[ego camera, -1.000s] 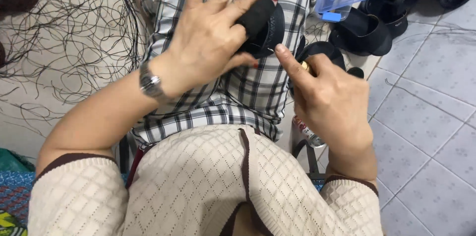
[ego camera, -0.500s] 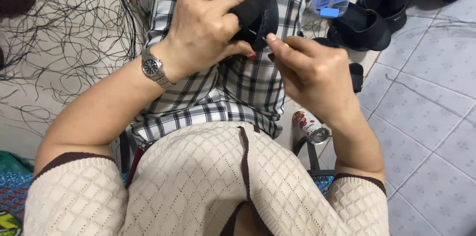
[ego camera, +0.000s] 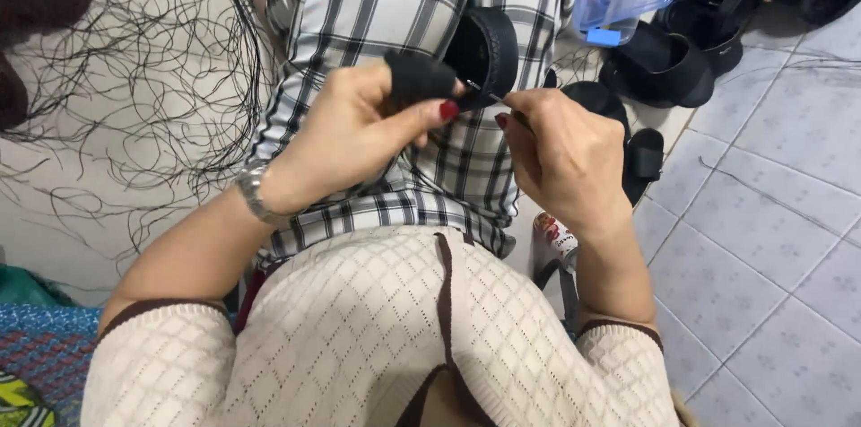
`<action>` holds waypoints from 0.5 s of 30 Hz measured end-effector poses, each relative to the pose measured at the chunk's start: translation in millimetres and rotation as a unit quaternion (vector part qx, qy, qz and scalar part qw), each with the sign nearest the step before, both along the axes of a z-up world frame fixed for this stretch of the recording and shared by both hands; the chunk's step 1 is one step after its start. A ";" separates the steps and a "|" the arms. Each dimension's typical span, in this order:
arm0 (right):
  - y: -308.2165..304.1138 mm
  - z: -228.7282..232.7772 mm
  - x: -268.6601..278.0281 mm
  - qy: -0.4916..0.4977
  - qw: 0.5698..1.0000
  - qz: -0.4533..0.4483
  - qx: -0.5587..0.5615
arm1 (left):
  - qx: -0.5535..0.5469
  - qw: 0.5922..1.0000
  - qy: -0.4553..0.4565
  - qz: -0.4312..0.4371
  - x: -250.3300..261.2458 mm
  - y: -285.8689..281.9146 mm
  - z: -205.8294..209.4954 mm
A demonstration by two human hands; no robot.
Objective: Hand-sewing the upper part of black sandals to the soles using a specialized hook needle and thread.
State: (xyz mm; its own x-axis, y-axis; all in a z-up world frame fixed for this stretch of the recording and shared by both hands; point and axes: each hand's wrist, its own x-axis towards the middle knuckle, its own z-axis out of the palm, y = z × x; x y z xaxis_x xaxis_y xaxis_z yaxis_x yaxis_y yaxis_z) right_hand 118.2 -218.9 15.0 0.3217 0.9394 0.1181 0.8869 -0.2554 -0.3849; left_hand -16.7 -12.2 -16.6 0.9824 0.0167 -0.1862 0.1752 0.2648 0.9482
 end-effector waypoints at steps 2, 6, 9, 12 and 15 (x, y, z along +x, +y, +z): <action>2.2 -3.9 2.3 0.008 1.000 0.016 0.023 | 0.119 0.987 0.061 0.093 7.0 -2.1 1.4; -1.5 23.4 -9.8 -0.127 0.990 -0.026 -0.056 | 0.105 0.985 0.134 -0.031 20.0 6.2 13.9; -17.0 55.6 -13.8 -0.115 0.962 -0.050 -0.244 | 0.066 0.997 0.040 0.003 17.5 7.6 4.9; -39.8 54.6 -0.5 -0.010 0.967 -0.056 -0.247 | 0.195 0.980 -0.043 0.009 10.6 -8.9 -19.3; -16.5 19.8 1.1 0.222 0.971 -0.087 -0.020 | 0.269 0.953 -0.123 0.071 15.8 -17.3 -32.8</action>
State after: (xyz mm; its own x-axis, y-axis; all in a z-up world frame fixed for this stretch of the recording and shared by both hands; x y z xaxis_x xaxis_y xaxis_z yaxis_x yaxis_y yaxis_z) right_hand 119.3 -235.3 34.8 0.4869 0.8672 -0.1043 0.5772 -0.4091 -0.7068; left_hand -0.9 -29.6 -49.4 0.9759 0.1807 0.1225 -0.0714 -0.2664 0.9612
